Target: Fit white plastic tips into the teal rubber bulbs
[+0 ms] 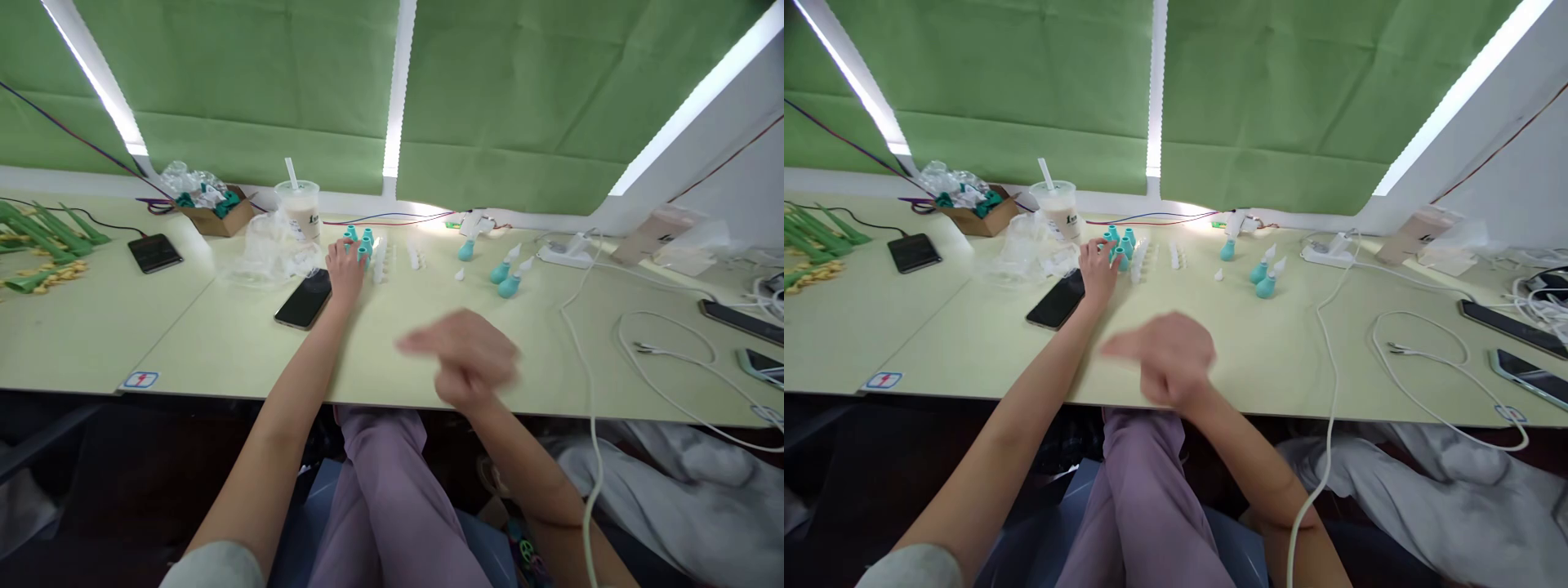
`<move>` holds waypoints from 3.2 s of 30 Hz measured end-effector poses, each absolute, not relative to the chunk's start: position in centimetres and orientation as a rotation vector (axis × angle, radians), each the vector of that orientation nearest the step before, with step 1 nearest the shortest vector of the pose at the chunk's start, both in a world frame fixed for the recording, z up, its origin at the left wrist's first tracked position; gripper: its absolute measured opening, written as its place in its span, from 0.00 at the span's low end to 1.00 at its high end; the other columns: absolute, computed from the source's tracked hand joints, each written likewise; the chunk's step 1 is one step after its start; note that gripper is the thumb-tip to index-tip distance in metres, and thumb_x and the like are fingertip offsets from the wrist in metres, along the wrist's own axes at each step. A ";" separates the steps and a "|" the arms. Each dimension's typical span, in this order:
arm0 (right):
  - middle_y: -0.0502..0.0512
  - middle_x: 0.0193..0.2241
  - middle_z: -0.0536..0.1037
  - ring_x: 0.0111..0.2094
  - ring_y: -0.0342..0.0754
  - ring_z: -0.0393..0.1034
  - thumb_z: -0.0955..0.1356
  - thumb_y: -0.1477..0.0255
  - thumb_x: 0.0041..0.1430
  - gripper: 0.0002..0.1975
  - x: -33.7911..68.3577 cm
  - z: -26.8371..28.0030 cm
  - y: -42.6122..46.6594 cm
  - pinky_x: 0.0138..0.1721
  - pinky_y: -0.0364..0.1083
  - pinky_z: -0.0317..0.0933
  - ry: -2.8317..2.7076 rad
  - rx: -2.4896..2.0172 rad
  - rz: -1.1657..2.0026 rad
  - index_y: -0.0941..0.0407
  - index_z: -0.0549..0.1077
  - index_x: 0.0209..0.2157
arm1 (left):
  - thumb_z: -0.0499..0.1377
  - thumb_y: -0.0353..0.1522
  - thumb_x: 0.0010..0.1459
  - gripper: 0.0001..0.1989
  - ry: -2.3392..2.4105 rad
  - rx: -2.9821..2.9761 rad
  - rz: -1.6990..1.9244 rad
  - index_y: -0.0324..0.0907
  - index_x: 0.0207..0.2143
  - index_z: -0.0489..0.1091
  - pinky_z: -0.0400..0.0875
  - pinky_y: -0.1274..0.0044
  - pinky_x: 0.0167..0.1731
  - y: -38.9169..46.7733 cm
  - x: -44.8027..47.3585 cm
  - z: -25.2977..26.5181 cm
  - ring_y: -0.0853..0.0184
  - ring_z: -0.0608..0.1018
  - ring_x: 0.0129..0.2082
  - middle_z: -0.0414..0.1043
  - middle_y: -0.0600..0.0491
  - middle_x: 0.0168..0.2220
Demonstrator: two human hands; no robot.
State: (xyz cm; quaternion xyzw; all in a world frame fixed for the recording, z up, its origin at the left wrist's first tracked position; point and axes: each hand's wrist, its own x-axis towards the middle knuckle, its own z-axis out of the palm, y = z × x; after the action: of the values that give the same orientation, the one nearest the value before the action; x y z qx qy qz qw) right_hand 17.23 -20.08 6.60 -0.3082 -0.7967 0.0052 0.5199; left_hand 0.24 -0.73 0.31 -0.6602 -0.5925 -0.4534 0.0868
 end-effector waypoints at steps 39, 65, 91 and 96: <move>0.50 0.35 0.79 0.40 0.47 0.67 0.66 0.66 0.58 0.08 21.1 0.9 -3.7 0.30 0.43 0.62 -1.804 -1.125 0.287 0.49 0.78 0.31 | 0.67 0.33 0.37 0.18 -1.664 -3.005 -2.306 0.39 0.31 0.65 0.72 0.76 0.27 -1.1 4.5 -1.3 0.68 0.78 0.26 0.73 0.53 0.30; 0.48 0.41 0.77 0.45 0.47 0.69 0.63 0.68 0.62 0.12 21.5 0.7 -4.0 0.43 0.45 0.63 -1.926 -1.170 0.166 0.45 0.77 0.42 | 0.67 0.39 0.44 0.17 -1.598 -3.055 -2.454 0.39 0.35 0.71 0.69 0.67 0.47 -1.9 4.5 0.0 0.64 0.78 0.39 0.75 0.51 0.34; 0.53 0.45 0.77 0.42 0.47 0.72 0.70 0.61 0.51 0.18 21.2 0.7 -3.4 0.38 0.46 0.69 -1.530 -1.038 0.739 0.50 0.76 0.43 | 0.68 0.41 0.42 0.17 -1.641 -2.804 -2.673 0.38 0.31 0.72 0.71 0.66 0.47 -1.7 5.0 -0.2 0.64 0.79 0.37 0.77 0.50 0.33; 0.54 0.38 0.80 0.39 0.49 0.76 0.72 0.59 0.46 0.21 20.8 0.1 -3.2 0.43 0.50 0.69 -1.348 -0.978 1.224 0.53 0.76 0.43 | 0.67 0.41 0.43 0.18 -1.617 -2.821 -2.549 0.38 0.32 0.72 0.73 0.68 0.42 -1.4 5.0 -0.4 0.64 0.78 0.35 0.76 0.50 0.33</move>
State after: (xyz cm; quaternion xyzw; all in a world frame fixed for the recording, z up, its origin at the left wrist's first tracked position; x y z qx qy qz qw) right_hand 20.82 -3.15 0.15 -0.4066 -0.5604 0.5088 0.5117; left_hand 5.00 -1.40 -0.45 -0.6008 -0.3445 -0.5430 -0.4750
